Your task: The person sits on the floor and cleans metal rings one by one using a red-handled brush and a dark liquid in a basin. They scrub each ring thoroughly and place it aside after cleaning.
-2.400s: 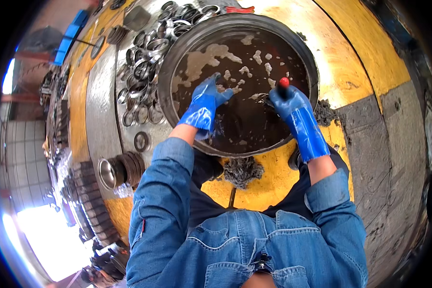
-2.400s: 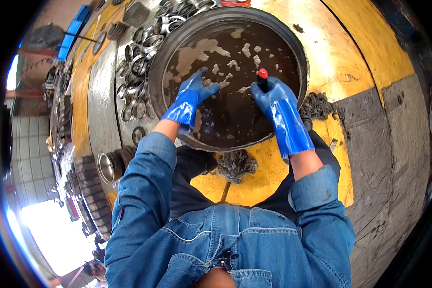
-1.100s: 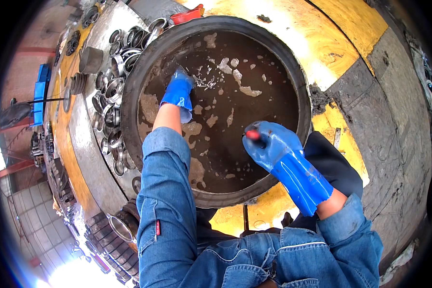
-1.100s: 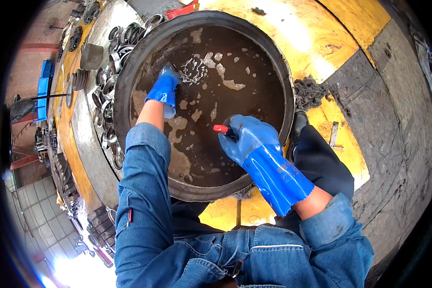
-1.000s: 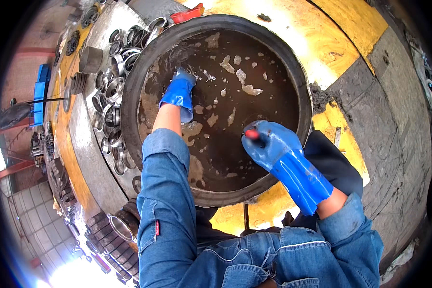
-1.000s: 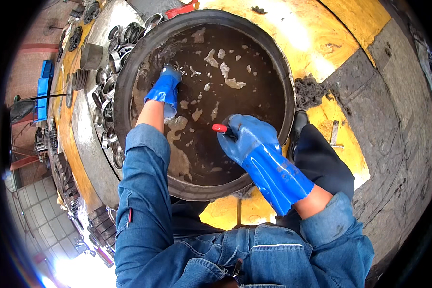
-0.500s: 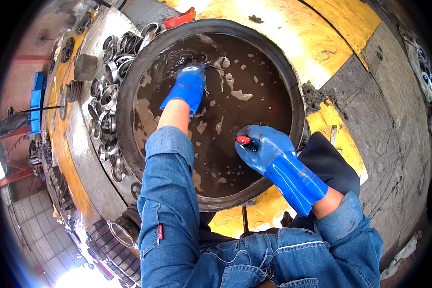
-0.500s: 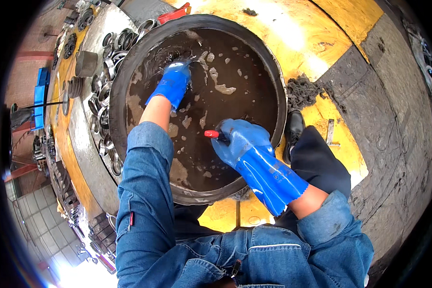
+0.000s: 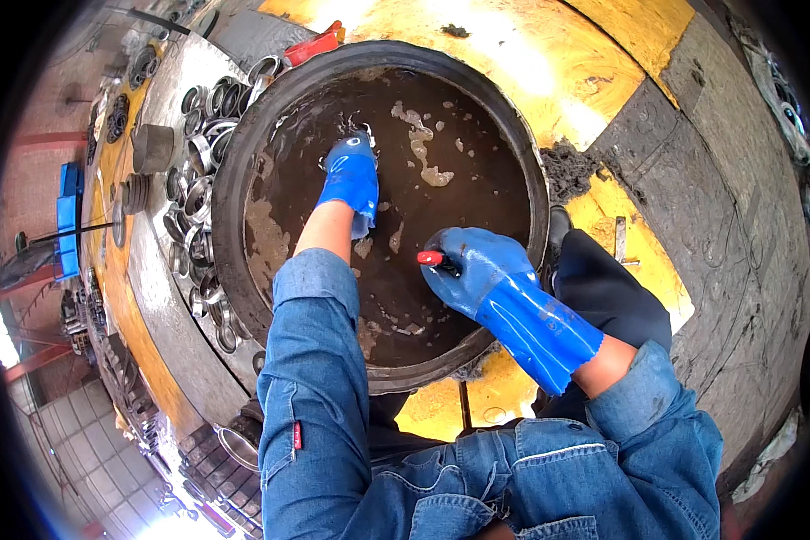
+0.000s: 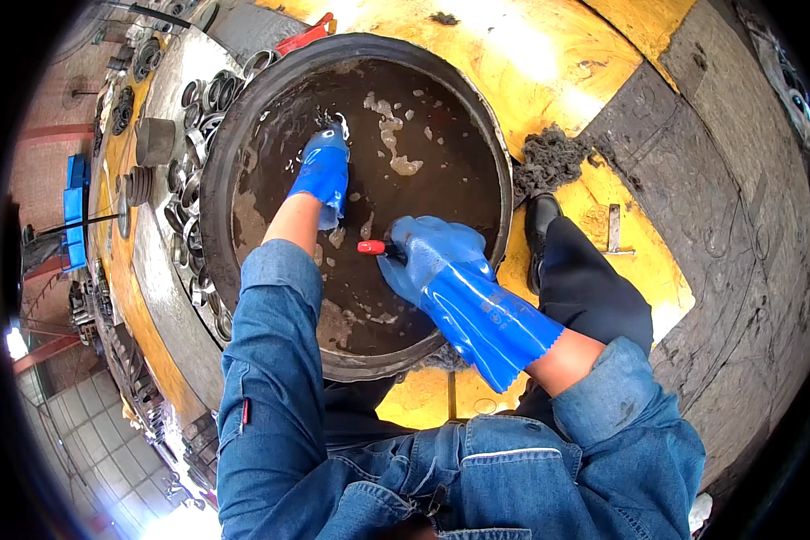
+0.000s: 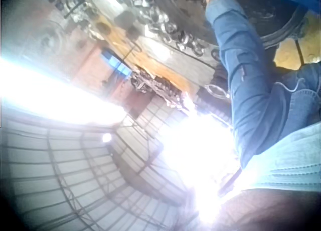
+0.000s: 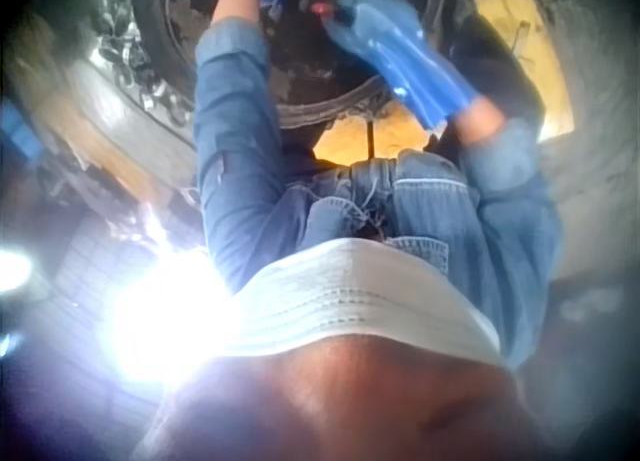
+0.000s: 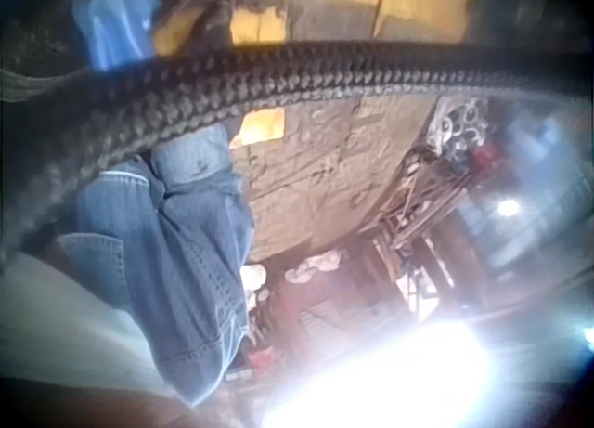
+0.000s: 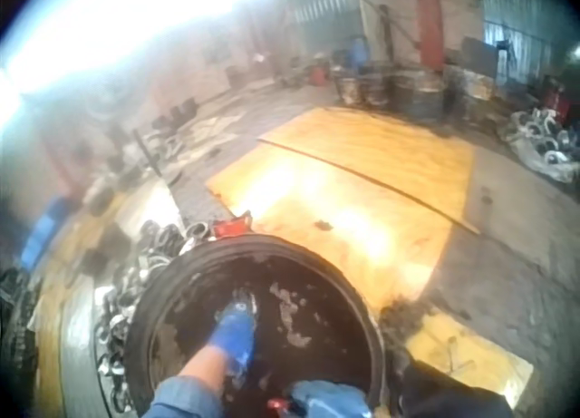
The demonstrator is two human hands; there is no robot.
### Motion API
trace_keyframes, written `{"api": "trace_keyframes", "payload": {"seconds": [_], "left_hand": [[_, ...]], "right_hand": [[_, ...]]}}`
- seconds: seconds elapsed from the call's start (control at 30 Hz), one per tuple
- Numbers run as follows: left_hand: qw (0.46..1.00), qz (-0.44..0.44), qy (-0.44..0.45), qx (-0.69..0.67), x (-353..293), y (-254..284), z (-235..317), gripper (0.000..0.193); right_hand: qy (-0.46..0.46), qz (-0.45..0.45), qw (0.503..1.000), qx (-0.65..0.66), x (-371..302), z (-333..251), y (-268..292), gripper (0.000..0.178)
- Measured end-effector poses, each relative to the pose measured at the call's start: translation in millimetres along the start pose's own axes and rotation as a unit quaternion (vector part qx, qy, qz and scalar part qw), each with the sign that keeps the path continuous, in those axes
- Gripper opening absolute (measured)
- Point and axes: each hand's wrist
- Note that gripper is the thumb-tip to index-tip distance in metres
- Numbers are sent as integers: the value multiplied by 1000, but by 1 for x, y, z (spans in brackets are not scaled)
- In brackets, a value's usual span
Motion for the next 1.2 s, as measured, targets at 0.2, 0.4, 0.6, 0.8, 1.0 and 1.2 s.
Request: {"api": "trace_keyframes", "payload": {"seconds": [0.2, 0.4, 0.6, 0.8, 1.0, 1.2], "left_hand": [[975, -25, -206, 82, -51, 33, 23, 25], [969, 6, -245, -23, -38, 19, -12, 23], [969, -61, -229, -66, -13, 38, -57, 31], [889, -63, 15, -453, -88, 90, -76, 31], [788, -101, 111, -597, -141, 84, -58, 30], [727, -152, 186, -644, -179, 72, -34, 30]], "right_hand": [[-34, 0, 999, -21, 2, 8, 1, 22], [-33, 15, 999, -8, 1, 12, 5, 24], [-10, 62, 998, -11, -1, 20, 3, 26], [-27, 40, 999, -23, 4, 19, 7, 28], [-78, -23, 996, -30, 14, 12, 18, 31], [-203, -44, 978, 9, 38, 12, 46, 40]]}}
Point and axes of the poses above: each hand's wrist, its own x-axis towards the middle knuckle, its own y-axis out of the back of the hand, z = x × y, and after that the axes turned 14 degrees about z, right-handed
